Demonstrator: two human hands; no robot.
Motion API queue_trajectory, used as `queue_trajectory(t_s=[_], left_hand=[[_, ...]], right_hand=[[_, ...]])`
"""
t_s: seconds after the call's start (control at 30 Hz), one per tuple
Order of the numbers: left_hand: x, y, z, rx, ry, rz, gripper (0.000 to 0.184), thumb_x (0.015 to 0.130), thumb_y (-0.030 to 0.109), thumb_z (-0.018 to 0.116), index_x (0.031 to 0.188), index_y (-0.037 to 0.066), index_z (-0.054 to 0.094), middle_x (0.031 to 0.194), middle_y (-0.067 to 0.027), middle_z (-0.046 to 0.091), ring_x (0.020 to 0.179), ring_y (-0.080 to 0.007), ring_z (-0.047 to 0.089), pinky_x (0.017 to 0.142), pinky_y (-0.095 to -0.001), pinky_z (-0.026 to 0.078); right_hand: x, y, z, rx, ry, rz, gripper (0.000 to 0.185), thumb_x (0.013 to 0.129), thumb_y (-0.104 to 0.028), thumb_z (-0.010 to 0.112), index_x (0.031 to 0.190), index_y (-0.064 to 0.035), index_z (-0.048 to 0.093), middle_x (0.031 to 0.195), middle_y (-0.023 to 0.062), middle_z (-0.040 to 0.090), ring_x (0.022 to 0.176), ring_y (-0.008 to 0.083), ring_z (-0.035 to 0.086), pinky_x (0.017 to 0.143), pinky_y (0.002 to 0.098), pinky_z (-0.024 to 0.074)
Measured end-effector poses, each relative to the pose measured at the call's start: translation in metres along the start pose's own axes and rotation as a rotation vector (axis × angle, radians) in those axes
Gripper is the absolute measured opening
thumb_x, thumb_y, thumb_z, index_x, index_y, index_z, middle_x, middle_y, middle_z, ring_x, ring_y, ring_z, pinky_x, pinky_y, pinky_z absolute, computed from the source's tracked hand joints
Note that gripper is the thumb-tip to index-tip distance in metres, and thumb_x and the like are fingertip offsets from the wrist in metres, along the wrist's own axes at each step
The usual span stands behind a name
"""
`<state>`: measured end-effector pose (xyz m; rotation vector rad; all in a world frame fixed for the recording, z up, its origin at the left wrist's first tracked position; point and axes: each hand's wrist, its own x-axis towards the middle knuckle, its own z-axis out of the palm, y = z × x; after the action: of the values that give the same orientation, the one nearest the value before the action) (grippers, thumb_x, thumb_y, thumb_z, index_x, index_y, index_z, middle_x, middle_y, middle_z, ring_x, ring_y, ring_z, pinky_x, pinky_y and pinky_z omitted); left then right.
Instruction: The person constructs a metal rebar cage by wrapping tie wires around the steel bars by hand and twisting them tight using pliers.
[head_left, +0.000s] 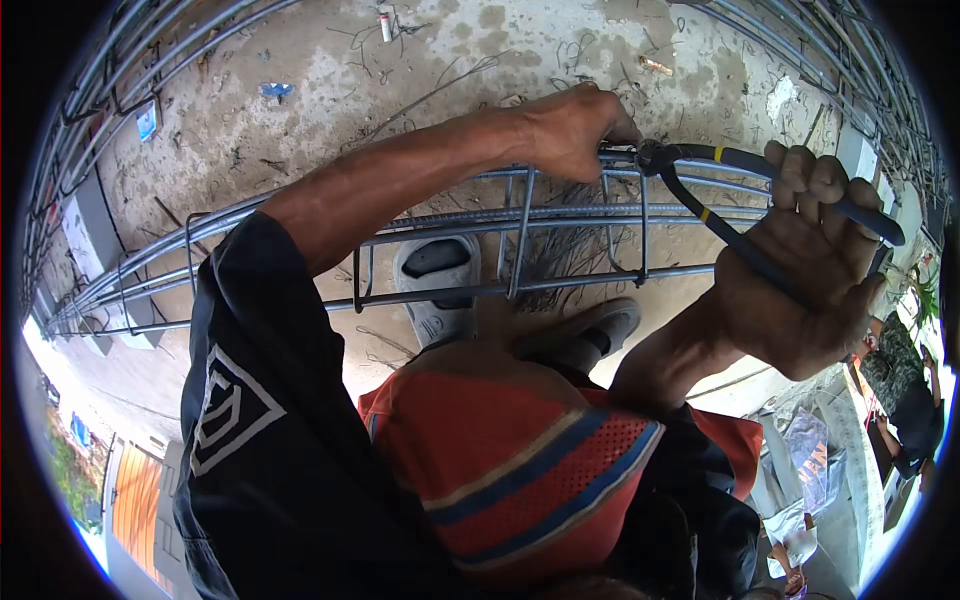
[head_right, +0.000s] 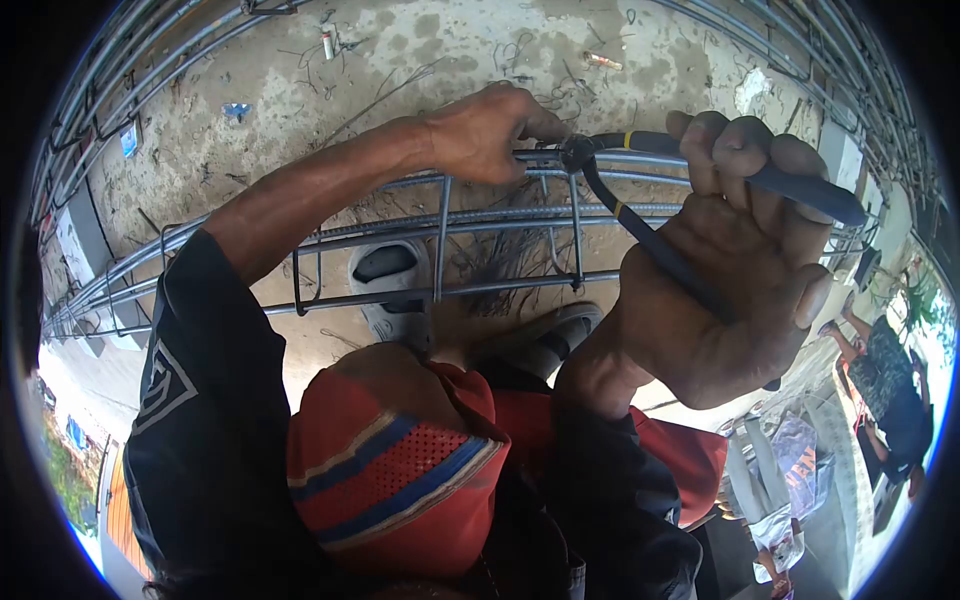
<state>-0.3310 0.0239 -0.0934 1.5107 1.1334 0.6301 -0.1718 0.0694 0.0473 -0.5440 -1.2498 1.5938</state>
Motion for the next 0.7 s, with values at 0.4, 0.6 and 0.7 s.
queue_trajectory(t_s=[0.4, 0.6, 0.7], left_hand=[[0.001, 0.003, 0.004, -0.030, 0.060, -0.048, 0.047, 0.061, 0.001, 0.067, 0.108, -0.003, 0.065, 0.092, -0.0226, 0.067, 0.087, -0.0338, 0.066, 0.079, -0.0359, 0.053], [-0.010, 0.044, -0.018, -0.016, 0.121, -0.011, 0.058, 0.061, 0.021, 0.081, 0.112, -0.002, 0.062, 0.106, -0.0182, 0.065, 0.100, -0.0294, 0.063, 0.088, -0.0349, 0.050], [0.005, 0.079, -0.012, -0.214, 0.226, 0.152, 0.053, 0.063, 0.024, 0.081, 0.105, -0.001, 0.058, 0.094, -0.0119, 0.064, 0.093, -0.0230, 0.063, 0.083, -0.0334, 0.051]], right_hand=[[0.074, 0.013, -0.036, 0.196, -1.030, 0.419, 0.034, 0.073, -0.040, 0.071, 0.080, -0.0126, 0.053, 0.071, 0.0016, 0.051, 0.066, 0.0183, 0.053, 0.070, 0.0421, 0.0424], [0.115, 0.045, -0.024, 0.397, -1.211, 0.652, 0.050, 0.075, -0.048, 0.068, 0.069, 0.0010, 0.059, 0.063, 0.0119, 0.058, 0.057, 0.0226, 0.060, 0.055, 0.0394, 0.0497], [0.109, 0.029, -0.026, 0.221, -0.966, 0.617, 0.087, 0.077, -0.070, 0.050, 0.075, 0.0160, 0.062, 0.066, 0.0219, 0.061, 0.054, 0.0277, 0.060, 0.054, 0.0382, 0.0519]])
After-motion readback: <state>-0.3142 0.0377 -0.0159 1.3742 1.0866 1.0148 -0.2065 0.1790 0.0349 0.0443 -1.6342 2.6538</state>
